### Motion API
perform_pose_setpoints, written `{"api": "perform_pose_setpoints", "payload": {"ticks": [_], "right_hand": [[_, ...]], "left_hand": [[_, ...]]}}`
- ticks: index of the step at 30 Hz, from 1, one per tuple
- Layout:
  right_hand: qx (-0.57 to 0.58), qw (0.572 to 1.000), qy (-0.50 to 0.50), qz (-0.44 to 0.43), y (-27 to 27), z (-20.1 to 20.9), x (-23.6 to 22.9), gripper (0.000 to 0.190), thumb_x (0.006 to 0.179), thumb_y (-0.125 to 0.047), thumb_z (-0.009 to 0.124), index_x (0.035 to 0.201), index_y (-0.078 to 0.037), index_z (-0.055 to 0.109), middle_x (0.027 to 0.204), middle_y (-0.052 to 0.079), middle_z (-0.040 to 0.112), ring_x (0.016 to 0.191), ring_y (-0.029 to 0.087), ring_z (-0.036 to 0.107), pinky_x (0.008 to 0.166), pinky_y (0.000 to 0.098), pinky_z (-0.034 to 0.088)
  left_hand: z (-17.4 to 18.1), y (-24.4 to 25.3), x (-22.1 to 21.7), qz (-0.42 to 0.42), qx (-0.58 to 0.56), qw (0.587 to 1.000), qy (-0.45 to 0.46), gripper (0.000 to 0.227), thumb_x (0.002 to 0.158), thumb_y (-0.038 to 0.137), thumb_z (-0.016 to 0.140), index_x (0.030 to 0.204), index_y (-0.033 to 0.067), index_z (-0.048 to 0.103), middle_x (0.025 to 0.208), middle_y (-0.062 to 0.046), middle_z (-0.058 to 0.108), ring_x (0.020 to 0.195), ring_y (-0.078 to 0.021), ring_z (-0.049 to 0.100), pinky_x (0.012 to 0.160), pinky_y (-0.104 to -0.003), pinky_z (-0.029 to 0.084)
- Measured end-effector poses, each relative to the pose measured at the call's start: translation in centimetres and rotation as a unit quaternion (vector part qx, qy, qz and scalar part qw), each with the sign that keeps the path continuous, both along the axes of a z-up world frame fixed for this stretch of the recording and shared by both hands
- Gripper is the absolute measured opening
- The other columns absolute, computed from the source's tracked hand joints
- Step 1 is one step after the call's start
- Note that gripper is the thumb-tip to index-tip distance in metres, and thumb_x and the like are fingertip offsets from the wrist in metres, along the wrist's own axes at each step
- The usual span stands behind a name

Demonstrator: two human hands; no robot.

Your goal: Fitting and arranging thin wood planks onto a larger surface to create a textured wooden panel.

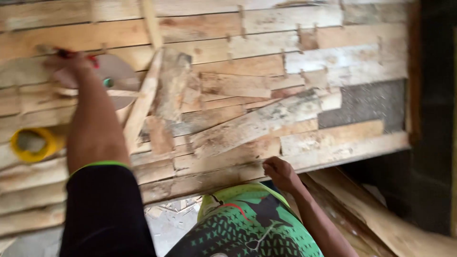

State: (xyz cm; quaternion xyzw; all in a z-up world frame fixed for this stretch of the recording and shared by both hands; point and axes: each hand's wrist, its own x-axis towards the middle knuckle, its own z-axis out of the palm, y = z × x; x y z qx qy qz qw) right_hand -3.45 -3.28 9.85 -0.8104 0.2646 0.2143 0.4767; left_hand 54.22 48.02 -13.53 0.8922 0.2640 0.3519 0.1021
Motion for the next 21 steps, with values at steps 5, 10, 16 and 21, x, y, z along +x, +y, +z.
{"api": "perform_pose_setpoints", "payload": {"ticks": [5, 10, 16, 21], "right_hand": [[0.014, 1.0, 0.006, -0.014, 1.2, 1.7, 1.5, 0.025, 0.095, -0.023, 0.066, 0.106, -0.001, 0.07, 0.081, 0.009, 0.075, 0.076, 0.015, 0.071, 0.067, 0.0318, 0.056], [0.009, 1.0, -0.01, 0.008, 1.4, 2.1, 2.0, 0.024, 0.097, -0.023, 0.065, 0.106, -0.002, 0.07, 0.081, 0.008, 0.075, 0.076, 0.014, 0.07, 0.067, 0.031, 0.056], [0.035, 0.991, -0.129, 0.004, 1.7, 2.8, 3.9, 0.035, 0.099, -0.032, 0.063, 0.114, 0.0, 0.067, 0.093, 0.011, 0.077, 0.086, 0.015, 0.073, 0.077, 0.0334, 0.06], [0.206, 0.937, -0.279, -0.047, 2.3, 6.4, 7.8, 0.052, 0.104, -0.034, 0.059, 0.143, -0.003, 0.047, 0.128, 0.011, 0.062, 0.115, 0.017, 0.063, 0.096, 0.0346, 0.054]], "left_hand": [[9.1, -3.4, -1.1, -0.101, -0.255, 0.958, -0.082, 0.06, 0.088, 0.039, 0.068, 0.127, 0.0006, 0.045, 0.121, -0.016, 0.064, 0.106, -0.0229, 0.065, 0.083, -0.039, 0.057], [15.6, -3.0, -2.2, -0.161, -0.485, 0.844, -0.161, 0.037, 0.083, 0.015, 0.082, 0.11, 0.0026, 0.06, 0.108, -0.012, 0.073, 0.09, -0.0201, 0.074, 0.075, -0.036, 0.065], [21.3, -11.5, -11.0, -0.286, -0.664, 0.686, -0.084, 0.02, 0.083, 0.001, 0.081, 0.099, 0.0014, 0.068, 0.092, -0.012, 0.076, 0.073, -0.0218, 0.076, 0.062, -0.036, 0.065], [33.4, -27.2, -29.7, -0.443, -0.685, 0.563, 0.133, 0.012, 0.085, 0.001, 0.072, 0.094, 0.0002, 0.065, 0.077, -0.013, 0.072, 0.057, -0.021, 0.07, 0.048, -0.035, 0.058]]}}
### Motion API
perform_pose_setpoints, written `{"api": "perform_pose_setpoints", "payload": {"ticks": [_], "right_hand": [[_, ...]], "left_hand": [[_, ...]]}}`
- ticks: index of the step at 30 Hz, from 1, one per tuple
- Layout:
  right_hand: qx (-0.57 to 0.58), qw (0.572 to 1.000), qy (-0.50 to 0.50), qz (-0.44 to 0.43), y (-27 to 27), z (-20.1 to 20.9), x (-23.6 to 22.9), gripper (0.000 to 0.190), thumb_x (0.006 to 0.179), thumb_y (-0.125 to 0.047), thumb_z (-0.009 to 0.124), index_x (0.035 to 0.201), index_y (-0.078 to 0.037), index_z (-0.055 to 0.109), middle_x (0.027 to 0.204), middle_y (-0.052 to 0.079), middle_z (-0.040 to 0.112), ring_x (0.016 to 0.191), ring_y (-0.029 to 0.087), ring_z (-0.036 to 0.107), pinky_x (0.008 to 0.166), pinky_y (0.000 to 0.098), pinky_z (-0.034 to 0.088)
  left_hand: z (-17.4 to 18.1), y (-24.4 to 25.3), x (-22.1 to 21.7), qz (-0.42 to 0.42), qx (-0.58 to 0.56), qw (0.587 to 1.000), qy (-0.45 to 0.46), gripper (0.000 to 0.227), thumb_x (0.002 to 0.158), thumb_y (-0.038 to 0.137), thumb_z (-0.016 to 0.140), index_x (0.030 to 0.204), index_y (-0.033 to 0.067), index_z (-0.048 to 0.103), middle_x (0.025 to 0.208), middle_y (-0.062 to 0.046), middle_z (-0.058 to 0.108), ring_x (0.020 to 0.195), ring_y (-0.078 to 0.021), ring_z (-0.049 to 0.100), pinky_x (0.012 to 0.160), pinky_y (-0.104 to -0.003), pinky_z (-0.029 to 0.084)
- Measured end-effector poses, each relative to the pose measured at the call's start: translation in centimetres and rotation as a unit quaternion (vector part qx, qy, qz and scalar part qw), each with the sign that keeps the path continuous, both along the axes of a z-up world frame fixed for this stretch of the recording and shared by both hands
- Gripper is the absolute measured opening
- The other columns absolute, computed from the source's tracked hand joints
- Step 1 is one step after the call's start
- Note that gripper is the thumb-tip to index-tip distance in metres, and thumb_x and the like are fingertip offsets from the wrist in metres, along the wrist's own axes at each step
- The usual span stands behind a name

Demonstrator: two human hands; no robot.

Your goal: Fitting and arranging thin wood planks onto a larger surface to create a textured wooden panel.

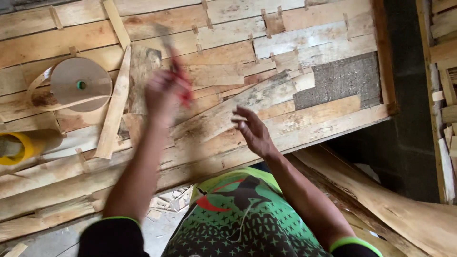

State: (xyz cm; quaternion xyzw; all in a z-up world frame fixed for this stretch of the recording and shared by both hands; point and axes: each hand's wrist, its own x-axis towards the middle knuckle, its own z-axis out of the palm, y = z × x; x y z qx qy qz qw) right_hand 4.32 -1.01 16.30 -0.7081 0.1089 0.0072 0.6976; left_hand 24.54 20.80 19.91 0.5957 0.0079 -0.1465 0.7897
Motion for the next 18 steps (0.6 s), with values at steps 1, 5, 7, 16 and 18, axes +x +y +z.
{"api": "perform_pose_setpoints", "payload": {"ticks": [1, 5, 7, 16, 18], "right_hand": [[0.064, 0.997, -0.04, -0.003, 0.3, 1.8, 0.8, 0.06, 0.101, -0.035, 0.057, 0.151, -0.008, 0.037, 0.143, 0.005, 0.055, 0.126, 0.015, 0.06, 0.103, 0.0332, 0.052], [0.183, 0.982, -0.049, -0.015, -1.7, -1.3, 0.3, 0.056, 0.105, -0.032, 0.053, 0.154, -0.008, 0.039, 0.142, 0.004, 0.061, 0.128, 0.015, 0.063, 0.109, 0.0312, 0.053], [0.111, 0.991, -0.022, -0.075, -3.5, -6.0, -0.9, 0.047, 0.115, -0.024, 0.056, 0.151, 0.005, 0.054, 0.129, 0.014, 0.068, 0.116, 0.021, 0.064, 0.102, 0.0337, 0.054], [0.237, 0.938, 0.05, -0.246, -15.5, -7.7, -8.6, 0.027, 0.109, -0.028, 0.053, 0.125, -0.006, 0.052, 0.109, 0.013, 0.068, 0.092, 0.028, 0.073, 0.072, 0.0408, 0.062], [0.224, 0.937, 0.064, -0.261, -19.2, -7.5, -10.7, 0.028, 0.107, -0.028, 0.054, 0.125, -0.006, 0.053, 0.109, 0.013, 0.068, 0.091, 0.028, 0.073, 0.072, 0.0403, 0.063]], "left_hand": [[0.5, -2.5, -3.2, -0.042, 0.063, 0.997, 0.012, 0.014, 0.081, -0.001, 0.076, 0.09, 0.0007, 0.065, 0.075, -0.012, 0.072, 0.053, -0.0165, 0.068, 0.045, -0.032, 0.059], [-3.4, -9.5, -12.2, -0.127, 0.008, 0.992, -0.008, 0.004, 0.09, 0.002, 0.07, 0.091, 0.0037, 0.066, 0.076, -0.007, 0.071, 0.053, -0.0135, 0.067, 0.044, -0.029, 0.053], [-4.0, -12.4, -15.5, -0.116, 0.078, 0.99, -0.036, 0.007, 0.088, 0.004, 0.069, 0.095, 0.0039, 0.065, 0.075, -0.007, 0.07, 0.058, -0.0162, 0.067, 0.048, -0.031, 0.051], [-9.3, -21.2, -15.5, -0.206, 0.395, 0.868, -0.217, 0.016, 0.091, 0.016, 0.075, 0.106, 0.0107, 0.074, 0.105, -0.009, 0.074, 0.094, -0.0242, 0.072, 0.082, -0.037, 0.058], [-10.1, -23.7, -13.9, -0.199, 0.441, 0.836, -0.259, 0.026, 0.087, 0.017, 0.078, 0.111, 0.009, 0.071, 0.121, -0.014, 0.067, 0.107, -0.0281, 0.066, 0.091, -0.04, 0.055]]}}
